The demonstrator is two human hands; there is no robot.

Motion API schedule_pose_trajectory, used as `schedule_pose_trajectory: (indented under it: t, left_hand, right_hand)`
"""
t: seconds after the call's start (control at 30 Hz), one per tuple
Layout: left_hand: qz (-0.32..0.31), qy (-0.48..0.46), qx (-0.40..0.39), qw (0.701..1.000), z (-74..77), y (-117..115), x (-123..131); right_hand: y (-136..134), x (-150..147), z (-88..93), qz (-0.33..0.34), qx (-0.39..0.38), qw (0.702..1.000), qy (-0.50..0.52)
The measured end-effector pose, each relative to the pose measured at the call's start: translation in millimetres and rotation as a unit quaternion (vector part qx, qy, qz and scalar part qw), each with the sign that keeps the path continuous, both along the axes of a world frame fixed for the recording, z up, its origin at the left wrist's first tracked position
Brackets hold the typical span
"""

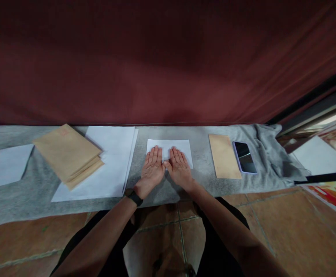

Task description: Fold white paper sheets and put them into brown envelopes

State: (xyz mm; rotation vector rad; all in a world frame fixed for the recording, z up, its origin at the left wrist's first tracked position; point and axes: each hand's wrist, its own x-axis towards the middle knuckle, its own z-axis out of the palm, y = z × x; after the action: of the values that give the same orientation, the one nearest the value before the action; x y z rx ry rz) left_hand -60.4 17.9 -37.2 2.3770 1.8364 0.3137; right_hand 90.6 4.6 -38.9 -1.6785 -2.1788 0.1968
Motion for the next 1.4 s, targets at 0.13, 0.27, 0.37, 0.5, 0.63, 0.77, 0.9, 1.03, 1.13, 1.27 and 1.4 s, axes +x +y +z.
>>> schedule_pose_trajectory:
  t: [0.13, 0.27, 0.37, 0.5, 0.63, 0.77, 0.9, 1.03, 1.13, 1.27, 1.4]
  left_hand:
    - [0.01, 0.026, 0.01, 1.0, 3.6, 0.9, -5.1]
    - [0.022, 0.03, 0.019, 0.999, 5.3, 2.6, -11.1]
    - [0.031, 0.034, 0.02, 0.999, 4.5, 3.9, -15.8]
    - [0.038, 0.034, 0.028, 0.998, 2.4, 4.5, -21.9]
    - [0.051, 0.03, 0.027, 0.998, 2.9, 2.6, -28.3]
    - [0.085, 0.018, 0.047, 0.995, 11.6, 1.8, -28.5]
    - [0.059, -0.015, 0.073, 0.995, 22.7, 8.8, -7.3]
    - [-0.015, -0.031, 0.017, 0.999, 23.6, 22.5, 27.4]
    - [-0.04, -0.019, -0.012, 0.999, 19.5, 32.0, 42.3]
    - [-0.043, 0.0, -0.023, 0.999, 15.6, 41.1, 41.4]
    - [-0.034, 0.003, -0.006, 0.999, 14.6, 47.5, 33.7]
  right_hand:
    - [3.8, 10.0, -3.0, -0.018, 0.033, 0.999, -0.037]
    - [7.1, 23.5, -4.4, -0.028, 0.047, 0.997, -0.063]
    - [8.1, 32.7, -6.8, -0.041, 0.051, 0.995, -0.075]
    - [7.3, 42.5, -10.2, -0.065, 0.054, 0.993, -0.077]
    - [5.4, 51.2, -11.0, -0.085, 0.05, 0.992, -0.077]
    - [6.5, 57.4, -5.9, -0.111, 0.03, 0.991, -0.074]
    - [15.8, 53.6, 9.0, -0.129, 0.015, 0.99, -0.054]
    - [30.1, 35.0, 23.9, -0.068, -0.01, 0.998, 0.002]
    - [39.4, 18.0, 27.6, -0.034, -0.047, 0.997, 0.044]
    - [48.4, 5.9, 26.1, -0.017, -0.075, 0.996, 0.051]
    - [52.0, 5.7, 22.4, -0.019, -0.083, 0.996, 0.008]
